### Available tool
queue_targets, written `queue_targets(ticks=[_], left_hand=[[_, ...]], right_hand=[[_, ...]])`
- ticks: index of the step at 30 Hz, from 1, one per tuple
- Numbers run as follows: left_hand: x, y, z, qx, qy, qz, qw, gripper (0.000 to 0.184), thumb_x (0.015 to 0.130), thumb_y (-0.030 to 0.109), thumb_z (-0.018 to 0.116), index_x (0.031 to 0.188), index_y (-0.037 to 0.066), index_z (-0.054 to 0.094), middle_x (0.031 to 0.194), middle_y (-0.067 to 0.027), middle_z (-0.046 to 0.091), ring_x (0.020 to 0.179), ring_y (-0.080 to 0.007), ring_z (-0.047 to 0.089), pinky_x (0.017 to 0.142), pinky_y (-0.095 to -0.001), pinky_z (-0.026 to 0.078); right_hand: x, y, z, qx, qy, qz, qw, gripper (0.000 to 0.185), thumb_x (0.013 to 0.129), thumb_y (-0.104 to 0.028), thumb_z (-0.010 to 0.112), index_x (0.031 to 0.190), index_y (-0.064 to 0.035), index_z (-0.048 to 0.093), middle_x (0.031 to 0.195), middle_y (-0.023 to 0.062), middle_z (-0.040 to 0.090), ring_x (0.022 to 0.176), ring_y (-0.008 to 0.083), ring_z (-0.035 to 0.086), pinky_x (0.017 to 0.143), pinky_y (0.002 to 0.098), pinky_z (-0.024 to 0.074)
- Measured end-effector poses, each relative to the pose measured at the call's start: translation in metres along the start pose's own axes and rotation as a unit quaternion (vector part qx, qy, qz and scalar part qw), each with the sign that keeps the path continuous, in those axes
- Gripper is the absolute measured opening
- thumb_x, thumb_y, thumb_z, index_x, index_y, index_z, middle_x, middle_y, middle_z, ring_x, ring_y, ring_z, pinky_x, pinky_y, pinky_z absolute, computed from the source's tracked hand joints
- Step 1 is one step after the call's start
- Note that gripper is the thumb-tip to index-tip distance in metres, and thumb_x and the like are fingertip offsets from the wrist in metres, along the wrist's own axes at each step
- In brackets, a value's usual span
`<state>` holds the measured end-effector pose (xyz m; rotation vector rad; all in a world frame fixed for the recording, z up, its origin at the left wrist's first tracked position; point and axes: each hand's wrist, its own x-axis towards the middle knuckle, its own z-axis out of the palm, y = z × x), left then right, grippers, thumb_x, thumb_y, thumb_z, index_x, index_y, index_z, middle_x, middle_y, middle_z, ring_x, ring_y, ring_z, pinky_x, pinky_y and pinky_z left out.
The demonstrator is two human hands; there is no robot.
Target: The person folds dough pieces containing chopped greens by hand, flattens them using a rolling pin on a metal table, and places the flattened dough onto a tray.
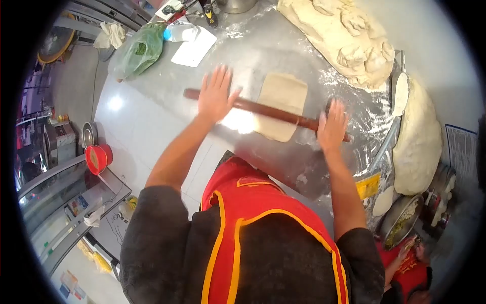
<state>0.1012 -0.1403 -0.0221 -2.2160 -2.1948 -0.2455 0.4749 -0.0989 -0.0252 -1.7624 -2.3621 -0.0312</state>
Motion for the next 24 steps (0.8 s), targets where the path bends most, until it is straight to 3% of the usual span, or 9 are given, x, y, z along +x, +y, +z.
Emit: queue_targets(ticks=[4,6,7,9,12,14,18,23,24], left_hand=[[-0.109,0.010,-0.021,-0.116,0.013,0.019,0.993,0.070,0.081,0.024,0.069,0.141,0.004,0.039,0.142,-0.0172,0.044,0.134,-0.0357,0.038,0.111,-0.0537,0.028],[-0.105,-0.001,-0.020,-0.081,0.038,0.079,0.993,0.058,0.076,0.022,0.072,0.127,0.005,0.051,0.125,-0.0161,0.055,0.121,-0.0351,0.049,0.104,-0.0510,0.036],[-0.098,-0.006,-0.025,-0.091,-0.013,0.072,0.993,0.053,0.074,0.021,0.072,0.121,0.006,0.053,0.118,-0.0151,0.057,0.115,-0.0345,0.052,0.099,-0.0494,0.039],[-0.070,-0.016,-0.036,-0.108,-0.109,0.057,0.987,0.042,0.072,0.020,0.073,0.108,0.008,0.057,0.104,-0.0131,0.061,0.101,-0.0333,0.058,0.088,-0.0462,0.045],[-0.077,-0.033,-0.055,-0.117,-0.026,-0.014,0.993,0.033,0.070,0.019,0.073,0.097,0.009,0.056,0.092,-0.0108,0.061,0.085,-0.0331,0.060,0.074,-0.0439,0.047],[-0.091,-0.058,-0.049,-0.122,0.020,-0.057,0.991,0.033,0.072,0.020,0.072,0.098,0.009,0.057,0.092,-0.0115,0.062,0.081,-0.0348,0.061,0.070,-0.0445,0.049],[-0.090,-0.087,-0.042,-0.085,0.011,-0.170,0.982,0.029,0.079,0.024,0.069,0.101,0.009,0.058,0.094,-0.0128,0.063,0.084,-0.0355,0.061,0.072,-0.0449,0.049],[-0.058,-0.089,-0.042,-0.045,-0.060,-0.237,0.969,0.038,0.086,0.034,0.068,0.111,0.007,0.059,0.105,-0.0149,0.063,0.103,-0.0335,0.058,0.082,-0.0439,0.049],[-0.052,-0.085,-0.034,-0.040,0.005,-0.184,0.982,0.043,0.084,0.032,0.070,0.115,0.006,0.057,0.112,-0.0164,0.060,0.108,-0.0341,0.055,0.087,-0.0439,0.046]], right_hand=[[-0.102,-0.018,-0.012,0.055,0.024,-0.024,0.998,0.060,0.087,-0.024,0.060,0.139,-0.0028,0.042,0.139,0.0167,0.047,0.132,0.0335,0.040,0.112,0.0542,0.0215],[-0.116,-0.009,-0.014,0.068,0.005,-0.044,0.997,0.058,0.083,-0.018,0.064,0.136,-0.0042,0.046,0.130,0.0161,0.052,0.127,0.0325,0.044,0.112,0.0538,0.0219],[-0.097,0.001,-0.022,0.073,-0.119,-0.037,0.989,0.054,0.079,-0.014,0.068,0.130,-0.0062,0.052,0.121,0.0154,0.055,0.120,0.0322,0.048,0.112,0.0530,0.0229],[-0.060,0.003,-0.029,0.061,-0.066,-0.064,0.994,0.053,0.078,-0.012,0.069,0.128,-0.0072,0.052,0.120,0.0155,0.055,0.119,0.0332,0.047,0.111,0.0525,0.0241],[0.003,-0.031,-0.062,0.044,0.167,-0.013,0.985,0.053,0.075,-0.010,0.072,0.125,-0.0082,0.052,0.123,0.0161,0.052,0.119,0.0347,0.045,0.110,0.0510,0.0261],[0.032,-0.037,-0.031,0.195,0.203,0.050,0.958,0.060,0.074,-0.011,0.073,0.128,-0.0082,0.050,0.128,0.0168,0.050,0.122,0.0355,0.043,0.108,0.0485,0.0286],[0.083,-0.073,0.032,0.271,-0.011,-0.035,0.962,0.070,0.065,-0.020,0.080,0.127,-0.0054,0.050,0.126,0.0169,0.053,0.122,0.0371,0.044,0.106,0.0462,0.0321],[0.138,-0.090,0.018,0.123,-0.325,-0.070,0.935,0.052,0.069,-0.024,0.077,0.116,-0.0117,0.058,0.119,0.0141,0.058,0.114,0.0346,0.051,0.096,0.0425,0.0445],[0.126,-0.084,0.019,0.152,-0.260,-0.102,0.948,0.047,0.071,-0.023,0.075,0.114,-0.0117,0.059,0.116,0.0145,0.059,0.110,0.0346,0.053,0.093,0.0420,0.0459]])
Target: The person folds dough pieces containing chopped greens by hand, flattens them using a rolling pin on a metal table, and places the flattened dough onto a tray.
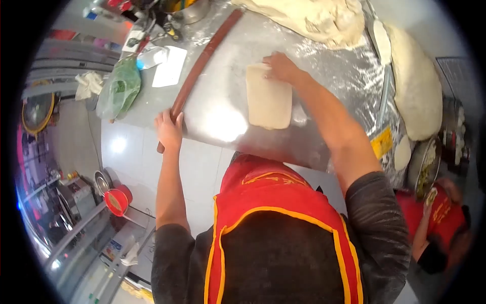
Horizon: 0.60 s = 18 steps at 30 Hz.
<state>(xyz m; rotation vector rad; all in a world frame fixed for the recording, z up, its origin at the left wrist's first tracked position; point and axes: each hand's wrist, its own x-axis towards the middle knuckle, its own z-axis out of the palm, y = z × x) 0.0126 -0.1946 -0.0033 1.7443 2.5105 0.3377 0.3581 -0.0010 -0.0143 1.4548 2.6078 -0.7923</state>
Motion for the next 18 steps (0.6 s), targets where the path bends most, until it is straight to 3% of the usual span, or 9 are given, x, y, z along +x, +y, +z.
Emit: queue_targets(ticks=[2,5,6,8,10,12,14,16,18], left_hand=[[0.006,0.007,0.016,-0.019,0.127,0.109,0.986,0.053,0.081,0.029,0.073,0.123,0.003,0.054,0.126,-0.0195,0.054,0.118,-0.0352,0.049,0.099,-0.0438,0.042],[0.005,0.078,0.016,-0.239,-0.030,0.202,0.949,0.073,0.079,0.027,0.076,0.137,-0.001,0.042,0.144,-0.0221,0.039,0.132,-0.0353,0.039,0.109,-0.0422,0.033],[-0.004,0.105,0.018,-0.319,-0.106,0.212,0.918,0.077,0.079,0.026,0.076,0.140,-0.001,0.038,0.146,-0.0218,0.037,0.134,-0.0344,0.037,0.109,-0.0415,0.032],[-0.019,0.150,0.013,-0.345,-0.269,0.210,0.875,0.074,0.080,0.024,0.075,0.142,0.002,0.040,0.144,-0.0187,0.043,0.132,-0.0283,0.042,0.108,-0.0388,0.034],[-0.024,0.182,0.017,-0.468,-0.495,0.205,0.703,0.058,0.085,0.021,0.072,0.135,0.002,0.050,0.127,-0.0091,0.059,0.116,-0.0181,0.054,0.098,-0.0335,0.044],[-0.043,0.209,0.025,-0.413,-0.564,0.217,0.681,0.039,0.089,0.019,0.065,0.124,0.003,0.060,0.108,-0.0050,0.067,0.101,-0.0148,0.060,0.090,-0.0301,0.048],[-0.084,0.245,0.011,-0.461,-0.549,0.200,0.668,0.030,0.092,0.022,0.060,0.114,0.003,0.066,0.097,-0.0034,0.069,0.093,-0.0144,0.062,0.084,-0.0312,0.050],[-0.121,0.271,0.029,-0.447,-0.604,0.197,0.629,0.030,0.089,0.023,0.060,0.108,0.001,0.067,0.098,-0.0084,0.070,0.089,-0.0195,0.064,0.080,-0.0360,0.050],[-0.156,0.297,0.050,-0.296,-0.578,0.312,0.694,0.033,0.085,0.027,0.063,0.106,0.001,0.065,0.100,-0.0163,0.069,0.090,-0.0292,0.065,0.081,-0.0412,0.049]], right_hand=[[-0.023,0.005,0.012,0.018,0.127,-0.097,0.987,0.038,0.074,-0.023,0.072,0.109,-0.0118,0.060,0.110,0.0151,0.062,0.104,0.0344,0.058,0.086,0.0412,0.0487],[-0.093,-0.032,-0.031,0.112,0.057,-0.017,0.992,0.028,0.077,-0.015,0.067,0.103,-0.0087,0.060,0.094,0.0168,0.065,0.092,0.0363,0.062,0.081,0.0427,0.0484],[-0.118,-0.035,-0.037,0.154,0.091,-0.021,0.984,0.027,0.079,-0.016,0.068,0.103,-0.0066,0.059,0.088,0.0144,0.065,0.084,0.0320,0.062,0.075,0.0391,0.0485],[-0.171,-0.039,-0.056,0.237,0.140,0.022,0.961,0.023,0.081,-0.016,0.069,0.099,-0.0035,0.060,0.080,0.0087,0.064,0.072,0.0208,0.061,0.065,0.0318,0.0471],[-0.223,-0.042,-0.069,0.343,0.172,0.111,0.917,0.020,0.081,-0.015,0.072,0.093,-0.0021,0.062,0.075,0.0039,0.060,0.067,0.0126,0.055,0.062,0.0278,0.0451],[-0.273,-0.033,-0.073,0.400,0.209,0.183,0.873,0.019,0.082,-0.013,0.074,0.090,-0.0004,0.062,0.071,-0.0022,0.056,0.066,0.0046,0.049,0.058,0.0234,0.0418],[-0.318,-0.013,-0.058,0.467,0.255,0.294,0.794,0.018,0.083,-0.013,0.073,0.090,0.0005,0.063,0.074,-0.0027,0.058,0.063,0.0036,0.050,0.055,0.0211,0.0399],[-0.356,0.013,-0.028,0.464,0.287,0.360,0.757,0.018,0.084,-0.013,0.072,0.092,0.0008,0.064,0.074,-0.0024,0.059,0.063,0.0038,0.050,0.056,0.0213,0.0405],[-0.386,0.045,0.010,0.401,0.256,0.415,0.775,0.022,0.082,-0.014,0.073,0.093,0.0012,0.063,0.074,0.0009,0.061,0.063,0.0065,0.052,0.057,0.0234,0.0424]])
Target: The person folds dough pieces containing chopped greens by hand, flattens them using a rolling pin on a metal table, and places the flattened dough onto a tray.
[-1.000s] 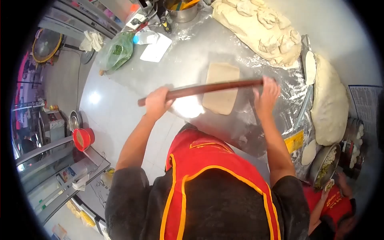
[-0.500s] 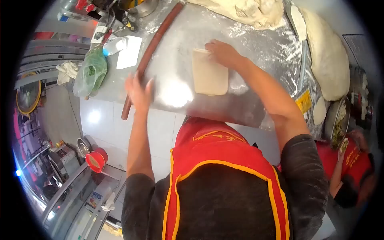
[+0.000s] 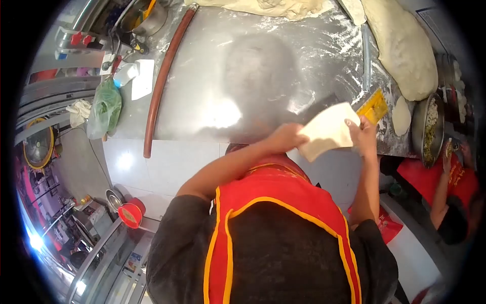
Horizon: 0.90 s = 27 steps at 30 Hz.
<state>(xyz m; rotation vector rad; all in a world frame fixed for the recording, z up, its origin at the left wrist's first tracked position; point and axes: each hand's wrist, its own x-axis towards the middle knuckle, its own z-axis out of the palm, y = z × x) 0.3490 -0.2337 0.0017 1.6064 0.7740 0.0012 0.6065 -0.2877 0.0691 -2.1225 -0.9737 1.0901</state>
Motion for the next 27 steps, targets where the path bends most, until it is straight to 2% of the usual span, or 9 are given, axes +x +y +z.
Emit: queue_targets(ticks=[2,5,10,12,14,17,22,24,27], left_hand=[[0.016,-0.027,0.036,0.069,0.028,-0.008,0.997,0.035,0.083,0.027,0.064,0.106,0.002,0.065,0.101,-0.0198,0.067,0.092,-0.0341,0.063,0.082,-0.0427,0.049],[0.020,-0.038,0.026,0.101,0.079,-0.027,0.991,0.035,0.081,0.028,0.066,0.106,0.003,0.064,0.099,-0.0214,0.066,0.093,-0.0368,0.062,0.081,-0.0441,0.048],[-0.015,-0.085,-0.084,0.166,0.244,-0.107,0.949,0.029,0.084,0.026,0.066,0.102,0.003,0.063,0.093,-0.0197,0.066,0.085,-0.0348,0.063,0.074,-0.0442,0.048],[-0.033,-0.085,-0.141,0.072,0.315,-0.154,0.934,0.030,0.084,0.024,0.067,0.104,0.003,0.062,0.091,-0.0190,0.066,0.081,-0.0319,0.064,0.070,-0.0409,0.049],[-0.042,-0.103,-0.177,-0.094,0.389,-0.188,0.897,0.037,0.085,0.023,0.064,0.116,0.003,0.060,0.110,-0.0227,0.065,0.103,-0.0374,0.063,0.087,-0.0439,0.049],[-0.044,-0.121,-0.195,0.071,0.525,-0.137,0.837,0.046,0.082,0.021,0.066,0.124,0.004,0.056,0.113,-0.0231,0.064,0.105,-0.0378,0.061,0.090,-0.0436,0.048],[-0.033,-0.102,-0.195,0.081,0.472,-0.118,0.870,0.054,0.080,0.012,0.066,0.131,0.002,0.049,0.123,-0.0234,0.059,0.112,-0.0381,0.057,0.096,-0.0423,0.046],[-0.035,-0.091,-0.193,0.053,0.449,-0.082,0.888,0.054,0.081,0.011,0.066,0.131,0.002,0.048,0.126,-0.0228,0.056,0.116,-0.0383,0.054,0.098,-0.0420,0.044],[-0.068,-0.110,-0.193,0.131,0.536,-0.001,0.834,0.055,0.081,0.012,0.066,0.131,0.002,0.047,0.129,-0.0228,0.052,0.121,-0.0390,0.048,0.103,-0.0433,0.039]], right_hand=[[0.009,0.051,0.003,-0.160,0.017,0.012,0.987,0.026,0.080,-0.016,0.074,0.095,0.0020,0.063,0.074,0.0059,0.064,0.063,0.0121,0.056,0.058,0.0275,0.0452],[0.023,0.088,0.045,-0.217,0.125,-0.142,0.958,0.031,0.077,-0.019,0.073,0.095,0.0039,0.062,0.081,0.0209,0.066,0.073,0.0351,0.063,0.067,0.0393,0.0486],[0.047,-0.012,0.111,-0.170,-0.021,-0.082,0.982,0.033,0.078,-0.024,0.072,0.098,0.0003,0.064,0.088,0.0221,0.067,0.080,0.0356,0.064,0.074,0.0392,0.0502],[0.071,-0.022,0.159,-0.103,-0.028,-0.148,0.983,0.031,0.077,-0.022,0.071,0.098,0.0014,0.065,0.088,0.0214,0.067,0.080,0.0320,0.065,0.074,0.0395,0.0502],[0.080,-0.046,0.200,0.037,-0.077,-0.132,0.988,0.033,0.078,-0.021,0.071,0.099,0.0025,0.065,0.089,0.0207,0.068,0.082,0.0304,0.066,0.076,0.0389,0.0504],[0.082,-0.076,0.240,0.034,-0.082,-0.141,0.986,0.032,0.079,-0.021,0.070,0.098,0.0043,0.065,0.088,0.0182,0.069,0.077,0.0259,0.067,0.070,0.0371,0.0520],[0.081,-0.058,0.231,0.219,-0.128,0.002,0.967,0.028,0.082,-0.017,0.069,0.096,0.0063,0.063,0.078,0.0110,0.067,0.062,0.0157,0.063,0.052,0.0323,0.0504],[0.073,-0.058,0.204,0.091,-0.153,0.009,0.984,0.033,0.085,-0.019,0.067,0.106,0.0047,0.060,0.091,0.0134,0.068,0.072,0.0227,0.065,0.062,0.0368,0.0528],[0.054,-0.081,0.187,-0.219,0.031,-0.155,0.963,0.042,0.087,-0.020,0.065,0.122,0.0005,0.054,0.113,0.0201,0.061,0.096,0.0307,0.062,0.083,0.0450,0.0497]])
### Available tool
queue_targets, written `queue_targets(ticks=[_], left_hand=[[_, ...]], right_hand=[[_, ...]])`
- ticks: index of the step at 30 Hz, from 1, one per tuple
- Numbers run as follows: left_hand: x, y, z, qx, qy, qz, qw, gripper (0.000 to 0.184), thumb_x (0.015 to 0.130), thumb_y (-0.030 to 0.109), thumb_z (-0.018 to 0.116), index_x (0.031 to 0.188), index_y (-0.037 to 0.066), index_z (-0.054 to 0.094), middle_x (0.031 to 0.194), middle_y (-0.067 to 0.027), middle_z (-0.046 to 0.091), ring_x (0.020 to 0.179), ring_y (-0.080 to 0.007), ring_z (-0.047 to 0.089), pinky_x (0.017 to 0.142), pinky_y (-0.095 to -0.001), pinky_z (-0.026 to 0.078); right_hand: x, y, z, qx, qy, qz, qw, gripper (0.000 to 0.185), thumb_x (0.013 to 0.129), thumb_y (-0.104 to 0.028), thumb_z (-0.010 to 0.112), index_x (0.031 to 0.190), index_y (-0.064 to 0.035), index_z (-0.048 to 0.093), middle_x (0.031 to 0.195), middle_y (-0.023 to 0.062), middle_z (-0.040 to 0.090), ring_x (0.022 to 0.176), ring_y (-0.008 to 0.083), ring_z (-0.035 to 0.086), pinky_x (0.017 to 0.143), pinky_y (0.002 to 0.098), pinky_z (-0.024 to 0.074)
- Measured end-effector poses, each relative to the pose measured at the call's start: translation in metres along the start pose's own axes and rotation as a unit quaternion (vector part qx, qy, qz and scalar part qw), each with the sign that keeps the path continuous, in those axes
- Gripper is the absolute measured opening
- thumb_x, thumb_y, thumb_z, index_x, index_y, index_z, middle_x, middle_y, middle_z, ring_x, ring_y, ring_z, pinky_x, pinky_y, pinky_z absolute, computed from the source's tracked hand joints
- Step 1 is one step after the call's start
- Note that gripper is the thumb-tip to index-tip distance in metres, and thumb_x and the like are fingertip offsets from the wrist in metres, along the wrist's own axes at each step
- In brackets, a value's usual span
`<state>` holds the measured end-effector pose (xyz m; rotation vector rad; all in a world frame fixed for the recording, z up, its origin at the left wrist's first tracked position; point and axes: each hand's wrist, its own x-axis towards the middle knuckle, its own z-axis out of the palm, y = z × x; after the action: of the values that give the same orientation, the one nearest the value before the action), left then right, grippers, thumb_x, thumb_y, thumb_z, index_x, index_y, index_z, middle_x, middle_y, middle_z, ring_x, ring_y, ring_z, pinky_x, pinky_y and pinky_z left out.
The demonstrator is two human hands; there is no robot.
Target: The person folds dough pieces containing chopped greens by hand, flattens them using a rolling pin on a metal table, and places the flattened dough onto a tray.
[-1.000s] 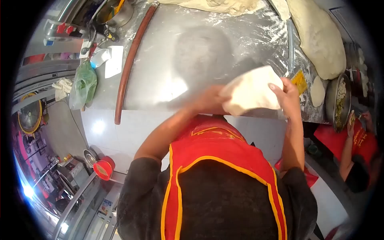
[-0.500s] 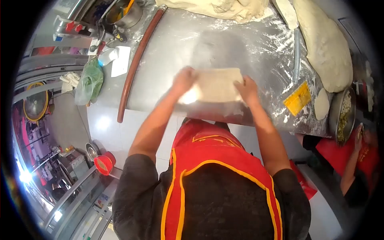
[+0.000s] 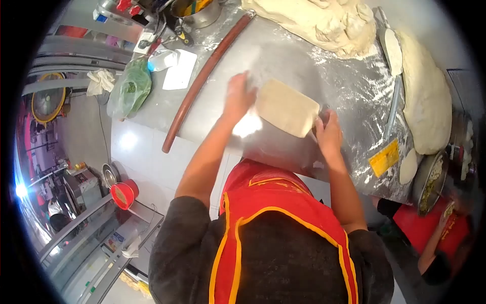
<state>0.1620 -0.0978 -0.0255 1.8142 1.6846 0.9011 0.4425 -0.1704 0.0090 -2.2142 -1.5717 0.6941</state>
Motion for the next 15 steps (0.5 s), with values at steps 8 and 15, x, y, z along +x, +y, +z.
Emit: queue_targets(ticks=[8,15], left_hand=[[-0.081,-0.093,-0.129,0.308,0.056,-0.184,0.932,0.047,0.078,0.010,0.063,0.121,0.000,0.049,0.115,-0.0226,0.056,0.112,-0.0421,0.050,0.095,-0.0496,0.040],[-0.083,-0.042,-0.135,0.322,-0.037,-0.282,0.903,0.018,0.082,0.020,0.060,0.092,0.006,0.055,0.092,-0.0202,0.064,0.085,-0.0407,0.062,0.071,-0.0500,0.050]], right_hand=[[0.026,-0.039,0.062,-0.171,-0.072,-0.378,0.907,0.066,0.093,-0.038,0.052,0.147,-0.0059,0.030,0.152,0.0164,0.029,0.141,0.0326,0.027,0.114,0.0575,0.0146],[0.027,-0.033,0.068,-0.153,-0.058,-0.394,0.905,0.066,0.094,-0.035,0.050,0.148,-0.0050,0.028,0.153,0.0173,0.027,0.142,0.0328,0.025,0.114,0.0572,0.0133]])
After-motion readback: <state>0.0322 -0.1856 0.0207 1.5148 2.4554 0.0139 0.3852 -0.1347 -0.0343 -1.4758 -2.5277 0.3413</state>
